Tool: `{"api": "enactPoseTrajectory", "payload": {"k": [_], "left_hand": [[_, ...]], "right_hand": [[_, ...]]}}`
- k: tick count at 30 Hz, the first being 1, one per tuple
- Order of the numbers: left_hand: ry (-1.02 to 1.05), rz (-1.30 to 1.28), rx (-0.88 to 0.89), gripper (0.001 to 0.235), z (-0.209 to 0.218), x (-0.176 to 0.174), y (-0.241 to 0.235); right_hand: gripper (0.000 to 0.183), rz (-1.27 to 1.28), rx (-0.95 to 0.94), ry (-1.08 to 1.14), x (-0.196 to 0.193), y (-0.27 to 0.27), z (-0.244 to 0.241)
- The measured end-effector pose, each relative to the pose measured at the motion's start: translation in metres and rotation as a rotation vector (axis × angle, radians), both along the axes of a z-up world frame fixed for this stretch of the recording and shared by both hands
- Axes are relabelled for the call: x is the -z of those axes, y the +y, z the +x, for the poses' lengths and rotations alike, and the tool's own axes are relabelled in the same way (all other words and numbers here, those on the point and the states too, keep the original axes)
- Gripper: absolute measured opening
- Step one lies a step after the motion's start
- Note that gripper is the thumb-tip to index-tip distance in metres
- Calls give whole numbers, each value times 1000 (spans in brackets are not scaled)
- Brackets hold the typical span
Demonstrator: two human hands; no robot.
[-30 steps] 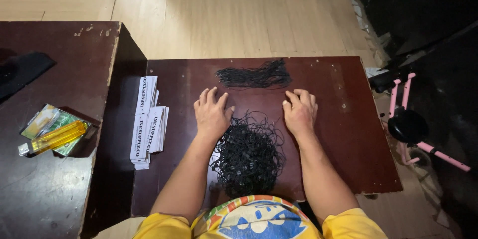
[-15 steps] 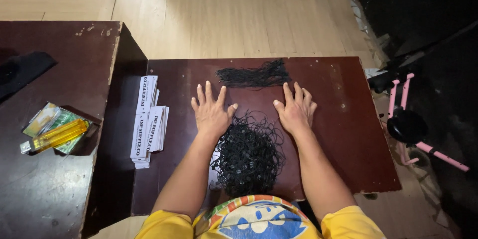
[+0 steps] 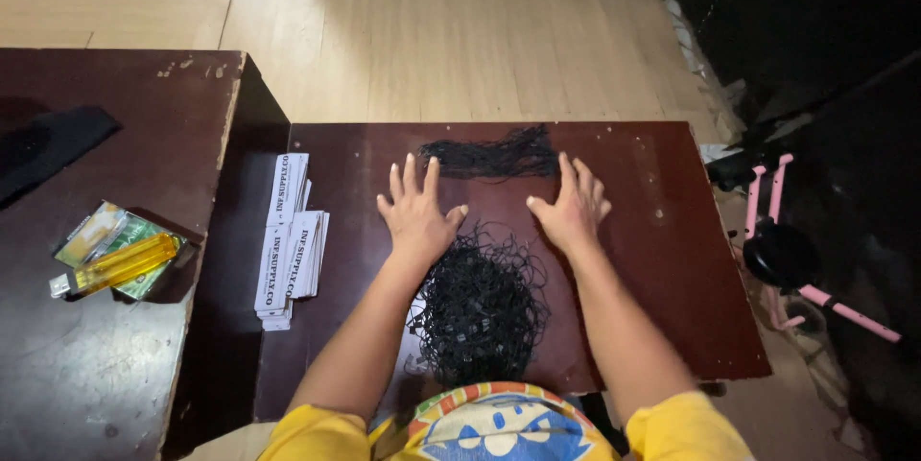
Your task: The person sits at a table and untangles a pile of black wires by hand. They repeatedly pick up sections of the tangled mass, separate individual strands, and lay them out on the table surface.
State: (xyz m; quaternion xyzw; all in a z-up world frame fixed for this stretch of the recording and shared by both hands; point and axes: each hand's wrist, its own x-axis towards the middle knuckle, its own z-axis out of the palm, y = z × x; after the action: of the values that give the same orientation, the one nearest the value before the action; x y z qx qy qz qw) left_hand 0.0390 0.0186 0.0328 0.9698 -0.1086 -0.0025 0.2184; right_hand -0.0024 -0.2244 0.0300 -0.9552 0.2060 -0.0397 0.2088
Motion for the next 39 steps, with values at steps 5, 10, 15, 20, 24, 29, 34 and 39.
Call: {"api": "enactPoseTrajectory", "payload": {"k": [5, 10, 15, 20, 24, 29, 34, 39], "left_hand": [[3, 129, 122, 98, 33, -8, -5], [-33, 161, 288, 107, 63, -17, -8], [13, 230, 406, 113, 81, -28, -22], [15, 250, 375, 111, 104, 6, -16], [-35, 170, 356, 90, 107, 21, -11], [-178, 74, 281, 59, 115, 55, -4], [-170, 47, 265, 51, 112, 59, -3], [-187, 60, 264, 54, 104, 44, -3]], "right_hand": [[112, 21, -200, 69, -18, -22, 33], [117, -76, -436, 88, -8, -43, 71], [111, -163, -516, 147, -1, -49, 101], [105, -222, -573, 159, 14, -62, 104], [98, -228, -598, 86, 21, -70, 93], [85, -237, -585, -59, 40, -75, 87], [100, -268, -574, -2, 19, -58, 92], [93, -263, -601, 136, 7, -34, 105]]}}
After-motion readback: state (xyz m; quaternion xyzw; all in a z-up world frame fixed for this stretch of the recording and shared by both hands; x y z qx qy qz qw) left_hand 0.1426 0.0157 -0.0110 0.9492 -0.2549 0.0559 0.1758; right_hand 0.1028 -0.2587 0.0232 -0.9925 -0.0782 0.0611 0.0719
